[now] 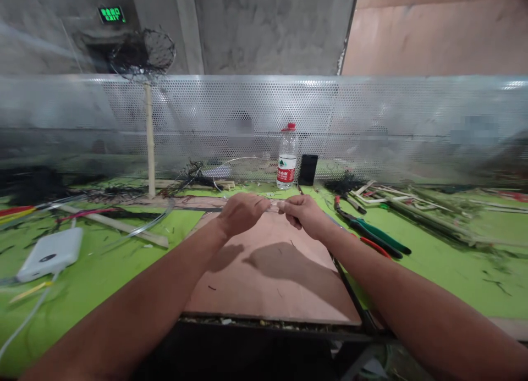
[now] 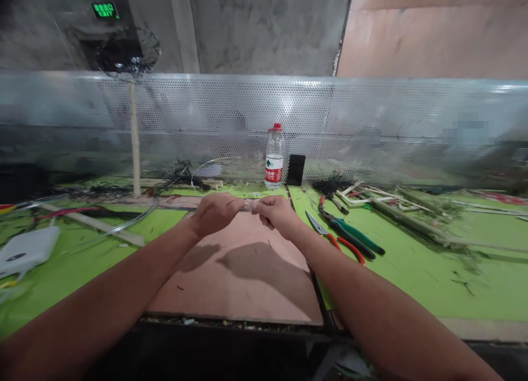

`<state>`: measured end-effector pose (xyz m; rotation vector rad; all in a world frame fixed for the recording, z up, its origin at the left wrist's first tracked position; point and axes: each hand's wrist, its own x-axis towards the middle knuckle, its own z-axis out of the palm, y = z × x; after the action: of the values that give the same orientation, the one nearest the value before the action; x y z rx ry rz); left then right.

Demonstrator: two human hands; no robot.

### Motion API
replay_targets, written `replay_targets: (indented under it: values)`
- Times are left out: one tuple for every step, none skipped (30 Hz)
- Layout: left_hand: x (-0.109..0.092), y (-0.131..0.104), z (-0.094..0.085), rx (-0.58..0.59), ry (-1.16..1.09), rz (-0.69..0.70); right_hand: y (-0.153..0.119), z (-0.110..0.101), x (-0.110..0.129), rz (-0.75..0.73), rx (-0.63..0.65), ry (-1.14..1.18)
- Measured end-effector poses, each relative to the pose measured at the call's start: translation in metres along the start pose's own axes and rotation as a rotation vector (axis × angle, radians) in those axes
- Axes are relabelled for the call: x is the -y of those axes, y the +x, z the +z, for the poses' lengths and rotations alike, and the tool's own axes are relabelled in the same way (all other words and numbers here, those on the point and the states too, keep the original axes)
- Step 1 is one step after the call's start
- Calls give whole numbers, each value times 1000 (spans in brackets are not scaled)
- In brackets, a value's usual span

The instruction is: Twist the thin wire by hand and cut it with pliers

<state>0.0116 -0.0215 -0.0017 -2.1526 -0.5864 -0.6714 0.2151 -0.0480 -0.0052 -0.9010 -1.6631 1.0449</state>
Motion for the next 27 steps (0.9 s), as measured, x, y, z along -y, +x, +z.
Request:
replay_targets:
  values:
    - [-1,1,0,7,6,34,-1,-1,3,-8,-33,45]
    - [-3,2,0,15,3,65,-1,-1,4,4,-58,85]
    - [-5,3,-1,26,-9,93,-1,-2,5,36,-64,117]
    - [-7,4,-1,39,-26,116,0,-3,4,84,-49,138]
    - [-9,5,-1,53,-44,134,0,-3,2,137,-20,153]
    - [-11,6,-2,68,-62,150,1,-4,0,183,10,165]
    - [-13,7,-2,81,-78,161,1,-4,-1,218,34,175]
    - [-15,7,-2,93,-91,169,2,-4,-3,244,50,182]
    - [-16,7,-3,104,-101,174,2,-3,-3,260,57,188]
    - [-17,8,-3,113,-108,177,2,-3,-4,268,55,196]
    - [-18,8,-3,119,-112,176,2,-3,-4,266,50,209]
    - [-19,8,-3,120,-113,172,2,-3,-3,255,46,228]
    - [-19,8,-3,116,-109,166,2,-2,-3,237,46,251]
    - [-19,8,-2,110,-104,161,2,-2,-2,217,51,276]
    - [-19,8,-2,102,-99,152,2,-2,-2,196,60,302]
    - [-19,7,-1,96,-94,140,2,-2,-1,175,72,327]
    - [-18,7,-1,90,-89,121,1,-1,0,154,88,349]
    - [-17,6,0,84,-84,92,1,-1,1,132,105,368]
    - [-16,6,1,76,-79,52,0,0,2,110,120,383]
    - [-15,5,2,66,-74,8,0,1,3,87,131,391]
    - [-15,4,3,54,-72,-36,-1,2,3,67,138,392]
    - [-14,4,4,41,-72,-81,-2,3,4,51,143,385]
    - [-14,3,5,28,-76,-127,-3,4,5,35,143,374]
    - [-15,4,5,16,-85,-176,-3,5,6,16,140,360]
    - [-16,4,5,2,-98,-230,-4,5,6,-7,137,345]
    - [-17,5,4,-12,-116,-286,-4,6,7,-31,133,328]
    - [-19,7,3,-27,-138,-342,-4,6,7,-53,128,310]
